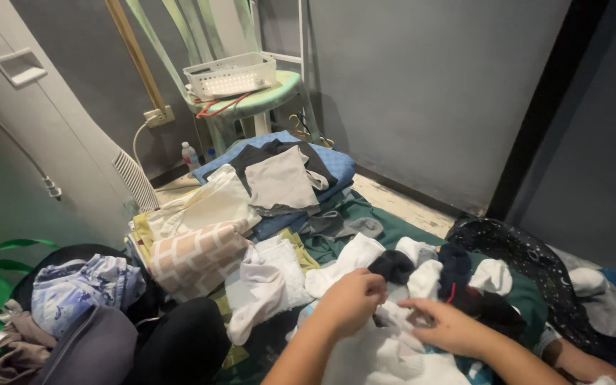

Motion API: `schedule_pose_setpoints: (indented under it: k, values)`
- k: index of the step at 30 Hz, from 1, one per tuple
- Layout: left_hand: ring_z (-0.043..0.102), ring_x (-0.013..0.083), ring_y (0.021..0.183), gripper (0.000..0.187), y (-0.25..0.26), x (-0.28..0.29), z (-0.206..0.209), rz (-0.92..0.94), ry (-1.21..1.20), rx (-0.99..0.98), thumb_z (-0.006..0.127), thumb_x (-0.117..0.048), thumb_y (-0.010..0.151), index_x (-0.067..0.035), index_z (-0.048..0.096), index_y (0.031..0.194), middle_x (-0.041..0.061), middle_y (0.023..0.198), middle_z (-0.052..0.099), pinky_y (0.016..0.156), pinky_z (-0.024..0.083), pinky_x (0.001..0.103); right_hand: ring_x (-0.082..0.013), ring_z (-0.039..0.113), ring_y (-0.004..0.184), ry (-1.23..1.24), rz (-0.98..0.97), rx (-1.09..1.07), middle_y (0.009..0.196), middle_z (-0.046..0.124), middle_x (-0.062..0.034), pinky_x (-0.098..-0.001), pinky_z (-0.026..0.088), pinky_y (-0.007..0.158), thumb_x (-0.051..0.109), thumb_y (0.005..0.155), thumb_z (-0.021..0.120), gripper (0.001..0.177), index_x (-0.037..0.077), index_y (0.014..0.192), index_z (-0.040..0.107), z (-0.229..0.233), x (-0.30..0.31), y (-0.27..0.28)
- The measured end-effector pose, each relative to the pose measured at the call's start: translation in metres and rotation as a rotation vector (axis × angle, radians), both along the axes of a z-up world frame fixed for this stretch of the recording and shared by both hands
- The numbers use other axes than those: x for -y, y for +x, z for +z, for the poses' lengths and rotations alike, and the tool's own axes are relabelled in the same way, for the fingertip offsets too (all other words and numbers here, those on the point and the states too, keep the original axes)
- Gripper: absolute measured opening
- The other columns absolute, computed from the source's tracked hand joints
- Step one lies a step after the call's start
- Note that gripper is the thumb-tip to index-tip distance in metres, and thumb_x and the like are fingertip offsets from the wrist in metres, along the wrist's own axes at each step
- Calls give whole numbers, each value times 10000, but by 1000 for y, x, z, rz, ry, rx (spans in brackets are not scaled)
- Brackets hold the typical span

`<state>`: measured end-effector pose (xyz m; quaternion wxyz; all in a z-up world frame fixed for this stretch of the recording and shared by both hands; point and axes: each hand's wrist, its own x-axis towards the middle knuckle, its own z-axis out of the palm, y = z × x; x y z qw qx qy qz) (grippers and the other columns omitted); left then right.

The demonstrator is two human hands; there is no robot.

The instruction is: Folding various items of laundry including socks and shirts while sitting on the floor.

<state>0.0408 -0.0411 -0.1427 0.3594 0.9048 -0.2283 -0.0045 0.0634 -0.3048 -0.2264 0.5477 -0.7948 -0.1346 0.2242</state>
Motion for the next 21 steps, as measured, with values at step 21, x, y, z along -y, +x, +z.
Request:
schedule_pose_setpoints:
  k: [21]
  values:
    - [670,227,918,360,10,-2,45,126,-792,-180,712,-195,859,-14,662,1166,115,1017,723,832,537,341,-303,673,994,541,-616,-30,1100,678,-149,-498,525,892,261,968,552,339,81,1246,624,188,13,-22]
